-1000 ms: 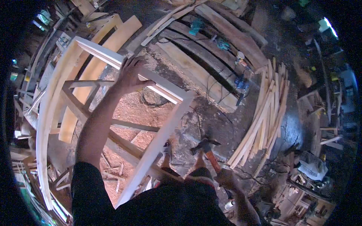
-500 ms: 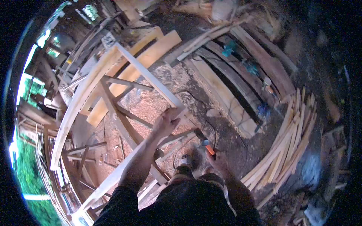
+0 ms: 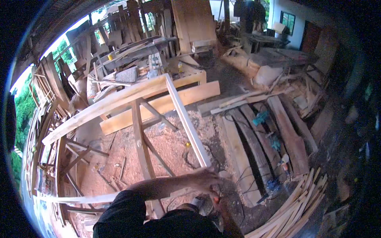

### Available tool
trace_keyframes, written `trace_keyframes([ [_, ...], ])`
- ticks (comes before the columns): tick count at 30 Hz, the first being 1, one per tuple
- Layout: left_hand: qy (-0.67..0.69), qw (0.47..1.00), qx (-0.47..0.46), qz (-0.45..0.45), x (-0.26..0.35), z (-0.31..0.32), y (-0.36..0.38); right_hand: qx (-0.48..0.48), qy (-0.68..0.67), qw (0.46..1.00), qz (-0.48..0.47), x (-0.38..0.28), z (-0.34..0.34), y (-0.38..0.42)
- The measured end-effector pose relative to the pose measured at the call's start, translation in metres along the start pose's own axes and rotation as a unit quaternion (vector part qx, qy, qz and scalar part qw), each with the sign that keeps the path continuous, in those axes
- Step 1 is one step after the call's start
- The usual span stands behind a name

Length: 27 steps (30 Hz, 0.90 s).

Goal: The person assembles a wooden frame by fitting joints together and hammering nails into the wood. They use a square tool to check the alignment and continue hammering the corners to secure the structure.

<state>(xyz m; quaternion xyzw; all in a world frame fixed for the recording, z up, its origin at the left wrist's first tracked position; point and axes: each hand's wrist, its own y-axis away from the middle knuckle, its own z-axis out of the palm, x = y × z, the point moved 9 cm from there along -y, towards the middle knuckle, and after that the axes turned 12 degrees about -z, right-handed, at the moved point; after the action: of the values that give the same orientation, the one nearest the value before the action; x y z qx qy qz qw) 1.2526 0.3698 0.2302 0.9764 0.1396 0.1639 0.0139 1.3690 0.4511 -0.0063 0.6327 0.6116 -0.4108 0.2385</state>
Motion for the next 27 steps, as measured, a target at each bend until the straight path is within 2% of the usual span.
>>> trace_keyframes([
  [3, 0.054, 0.963, -0.257, -0.066, -0.015, 0.021, -0.032, -0.081, -0.029, 0.992, 0.092, -0.051, -0.036, 0.000],
  [5, 0.024, 0.938, -0.343, -0.038, -0.043, 0.108, -0.066, -0.109, 0.031, 0.988, 0.105, -0.057, -0.050, 0.000],
  [7, -0.049, 0.962, -0.252, 0.091, -0.029, 0.105, -0.090, -0.082, 0.132, 0.985, 0.079, -0.058, -0.072, 0.009],
  [10, -0.046, 0.908, -0.413, 0.051, -0.001, 0.064, -0.086, -0.117, 0.022, 0.989, 0.086, -0.061, -0.081, 0.010],
  [11, -0.059, 0.890, -0.448, 0.055, 0.005, 0.061, -0.090, -0.185, 0.018, 0.965, 0.186, -0.043, -0.083, 0.024],
  [12, -0.089, 0.880, -0.457, 0.090, 0.008, 0.080, -0.097, -0.251, 0.007, 0.926, 0.283, -0.025, -0.093, 0.046],
  [13, -0.116, 0.869, -0.465, 0.123, 0.012, 0.107, -0.101, -0.282, -0.005, 0.906, 0.317, -0.026, -0.102, 0.061],
  [15, -0.172, 0.841, -0.479, 0.182, 0.010, 0.156, -0.105, -0.262, -0.002, 0.915, 0.305, -0.047, -0.124, 0.070],
  [18, -0.242, 0.844, -0.433, 0.206, 0.018, 0.174, -0.110, -0.214, 0.030, 0.933, 0.288, -0.080, -0.147, 0.061],
  [22, -0.222, 0.845, -0.433, 0.221, 0.020, 0.169, -0.112, -0.167, 0.076, 0.946, 0.269, -0.112, -0.171, 0.038],
  [27, -0.149, 0.875, -0.418, 0.196, 0.006, 0.152, -0.121, -0.127, 0.142, 0.941, 0.281, -0.128, -0.208, 0.006],
])
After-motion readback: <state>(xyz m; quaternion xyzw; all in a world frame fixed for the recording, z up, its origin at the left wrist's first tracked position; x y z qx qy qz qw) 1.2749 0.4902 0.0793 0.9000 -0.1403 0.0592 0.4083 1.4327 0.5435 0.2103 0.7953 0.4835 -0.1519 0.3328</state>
